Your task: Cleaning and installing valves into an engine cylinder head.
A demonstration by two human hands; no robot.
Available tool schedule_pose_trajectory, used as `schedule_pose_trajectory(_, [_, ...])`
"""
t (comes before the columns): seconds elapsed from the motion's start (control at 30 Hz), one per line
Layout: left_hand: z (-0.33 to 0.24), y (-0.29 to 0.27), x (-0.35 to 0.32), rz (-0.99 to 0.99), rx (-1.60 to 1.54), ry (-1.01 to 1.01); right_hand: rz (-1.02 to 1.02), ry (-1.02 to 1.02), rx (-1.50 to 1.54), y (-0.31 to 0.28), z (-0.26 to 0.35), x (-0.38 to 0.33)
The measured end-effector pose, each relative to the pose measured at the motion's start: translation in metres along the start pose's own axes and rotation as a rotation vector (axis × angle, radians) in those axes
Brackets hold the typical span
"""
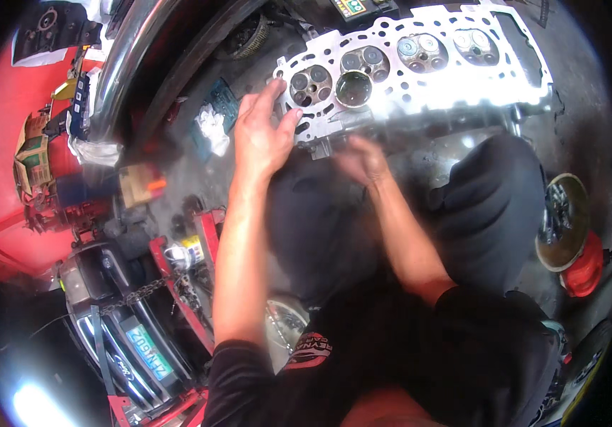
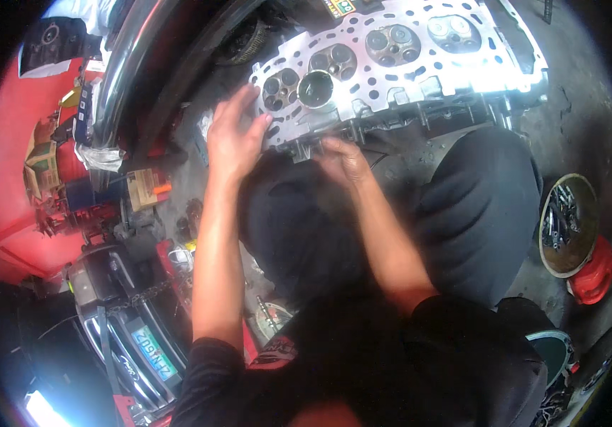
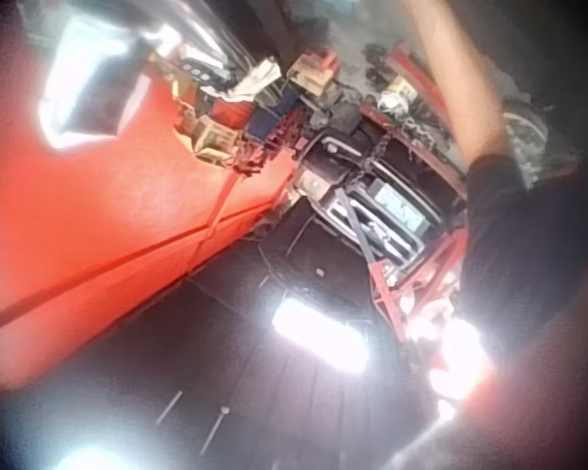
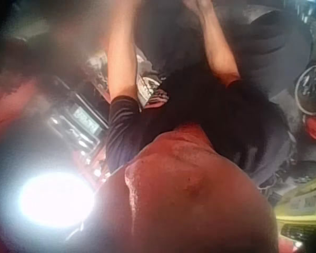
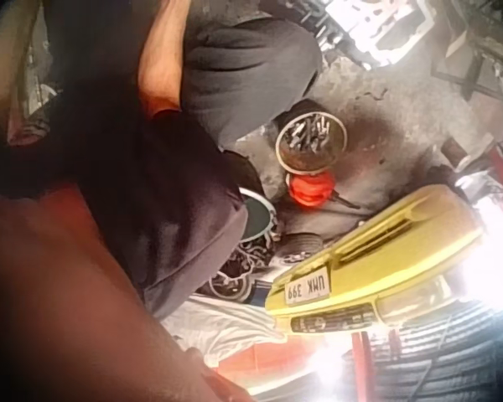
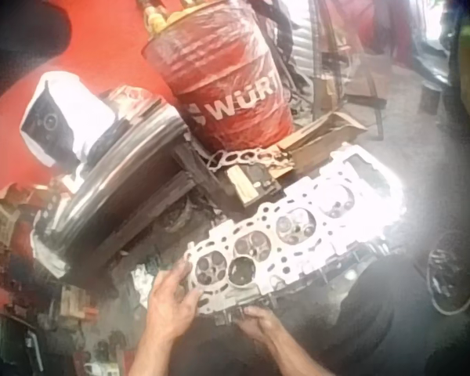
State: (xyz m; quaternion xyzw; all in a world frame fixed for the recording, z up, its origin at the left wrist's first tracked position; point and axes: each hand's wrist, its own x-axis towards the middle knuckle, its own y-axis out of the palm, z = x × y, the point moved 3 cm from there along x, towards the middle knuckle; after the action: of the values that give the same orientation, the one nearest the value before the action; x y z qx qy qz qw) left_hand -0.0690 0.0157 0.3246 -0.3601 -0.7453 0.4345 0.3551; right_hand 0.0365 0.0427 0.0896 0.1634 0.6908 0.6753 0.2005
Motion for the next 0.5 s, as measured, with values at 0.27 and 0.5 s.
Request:
schedule_pose_trajectory(0.27, [-0.024, -0.008, 0.030, 0.137, 0.218, 0.500, 0.064, 0.023, -0.001, 0.006, 0.011, -0.003])
schedule_pose_trajectory(0.5, [-0.040, -0.038, 0.071, 0.376, 0.201, 0.368, 0.076, 0.015, 0.070, 0.010, 0.010, -0.009])
